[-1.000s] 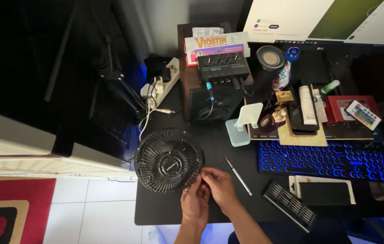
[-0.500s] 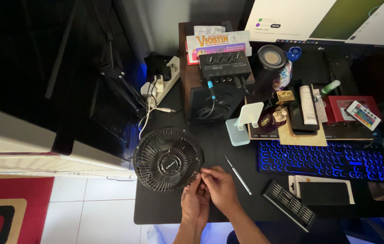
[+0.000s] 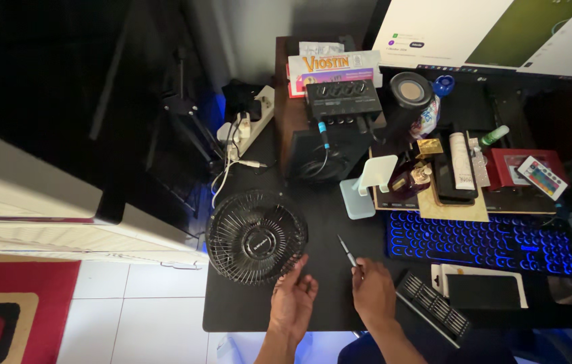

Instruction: The person uses a screwdriver to remove screws from a small black desk fan. They place the screws on the desk and continue unscrewing the fan's casing.

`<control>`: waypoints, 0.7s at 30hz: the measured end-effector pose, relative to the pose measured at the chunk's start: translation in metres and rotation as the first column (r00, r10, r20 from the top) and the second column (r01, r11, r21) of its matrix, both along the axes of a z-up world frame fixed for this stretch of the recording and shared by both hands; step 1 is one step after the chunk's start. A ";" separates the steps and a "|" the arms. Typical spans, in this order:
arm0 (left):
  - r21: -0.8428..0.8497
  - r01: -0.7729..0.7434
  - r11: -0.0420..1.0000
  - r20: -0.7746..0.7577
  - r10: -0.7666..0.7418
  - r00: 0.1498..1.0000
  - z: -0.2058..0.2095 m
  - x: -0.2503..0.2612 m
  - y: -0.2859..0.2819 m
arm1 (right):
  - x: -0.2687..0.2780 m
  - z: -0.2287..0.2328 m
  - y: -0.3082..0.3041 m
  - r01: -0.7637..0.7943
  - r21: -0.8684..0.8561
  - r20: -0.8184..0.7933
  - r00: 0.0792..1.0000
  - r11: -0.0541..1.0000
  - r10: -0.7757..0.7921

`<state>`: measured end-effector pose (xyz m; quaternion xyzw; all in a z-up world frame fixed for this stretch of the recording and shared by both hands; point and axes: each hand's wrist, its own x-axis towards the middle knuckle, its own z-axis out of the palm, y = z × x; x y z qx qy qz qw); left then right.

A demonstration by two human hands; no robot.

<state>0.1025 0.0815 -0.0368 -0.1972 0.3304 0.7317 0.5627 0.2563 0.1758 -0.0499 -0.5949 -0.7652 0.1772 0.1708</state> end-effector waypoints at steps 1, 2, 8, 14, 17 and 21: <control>0.014 0.002 1.000 0.001 -0.002 1.000 0.000 0.000 0.000 | -0.001 0.006 -0.001 -0.013 0.016 0.010 1.000 1.000 0.013; 0.028 0.003 1.000 -0.001 -0.003 1.000 0.000 -0.001 0.001 | -0.004 0.015 -0.003 -0.013 -0.030 -0.028 1.000 0.999 0.012; 0.024 0.017 1.000 0.013 -0.018 1.000 -0.003 -0.003 0.000 | -0.015 0.107 -0.043 -0.112 -0.078 -0.086 0.991 0.991 0.105; 0.005 0.058 0.998 0.003 -0.058 0.998 -0.002 -0.007 -0.002 | -0.029 0.155 -0.059 -0.217 -0.047 -0.036 0.976 0.975 0.215; 0.011 0.064 0.998 -0.004 -0.064 0.998 -0.003 -0.006 -0.002 | -0.036 0.156 -0.062 -0.229 -0.038 -0.031 0.973 0.973 0.228; 0.020 0.063 0.998 0.003 -0.063 0.998 -0.007 -0.007 -0.002 | -0.045 0.152 -0.061 -0.256 -0.015 0.021 0.966 0.967 0.256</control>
